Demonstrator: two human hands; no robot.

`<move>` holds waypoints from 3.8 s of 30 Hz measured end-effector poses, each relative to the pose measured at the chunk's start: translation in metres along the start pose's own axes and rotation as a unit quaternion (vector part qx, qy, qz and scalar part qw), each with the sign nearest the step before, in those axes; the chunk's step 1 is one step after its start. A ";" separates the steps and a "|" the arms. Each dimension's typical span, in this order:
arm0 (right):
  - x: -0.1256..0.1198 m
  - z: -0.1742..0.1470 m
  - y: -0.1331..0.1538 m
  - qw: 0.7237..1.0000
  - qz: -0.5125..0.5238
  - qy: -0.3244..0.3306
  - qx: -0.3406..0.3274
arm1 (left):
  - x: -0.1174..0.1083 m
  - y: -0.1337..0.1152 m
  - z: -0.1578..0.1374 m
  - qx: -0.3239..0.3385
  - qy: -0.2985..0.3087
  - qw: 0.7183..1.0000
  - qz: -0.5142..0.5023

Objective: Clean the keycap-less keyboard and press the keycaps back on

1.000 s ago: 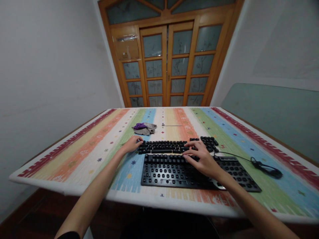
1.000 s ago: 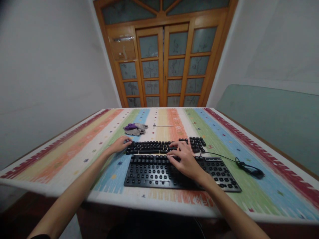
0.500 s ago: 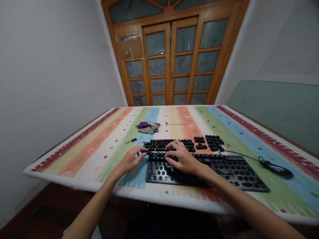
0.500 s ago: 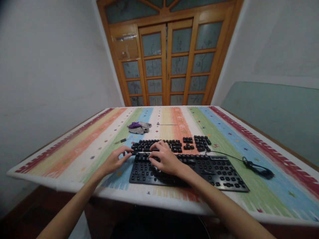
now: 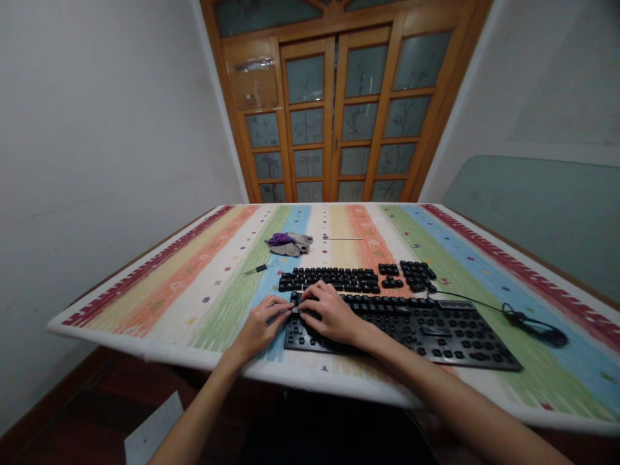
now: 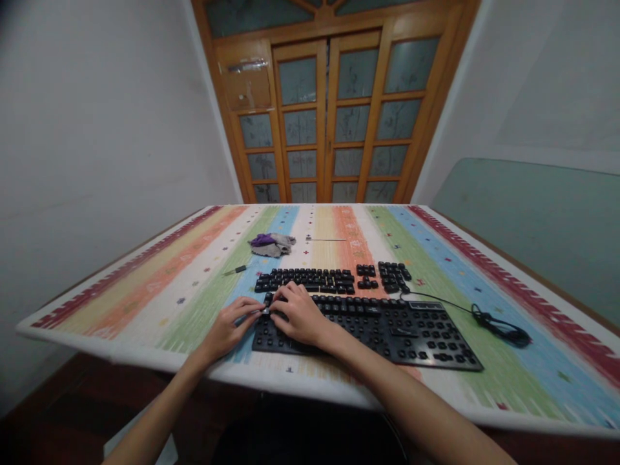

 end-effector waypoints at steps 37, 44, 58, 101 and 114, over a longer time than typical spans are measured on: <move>0.006 -0.005 0.011 0.997 -0.070 0.022 0.014 | 0.006 -0.011 0.004 0.042 0.022 0.996 0.078; -0.021 -0.010 -0.012 0.995 -0.029 -0.050 0.076 | -0.031 0.012 0.043 -0.003 -0.011 0.999 0.039; -0.034 -0.014 -0.023 0.991 -0.014 -0.086 0.098 | 0.003 0.087 0.133 -0.037 0.191 0.973 0.125; -0.011 -0.011 -0.003 0.997 0.062 -0.027 0.034 | 0.017 -0.013 0.052 0.022 0.164 0.982 -0.093; -0.009 -0.011 -0.003 0.997 0.045 -0.054 0.015 | 0.013 -0.014 0.049 0.068 0.158 0.984 -0.055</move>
Point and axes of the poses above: each hand's wrist, its own z-axis towards the middle knuckle, its own x-axis out of the palm, y = z × x, the point moved 7 cm from there along z, towards the middle knuckle, and after that the axes turned 4 degrees about -z, right-handed, at the moved point
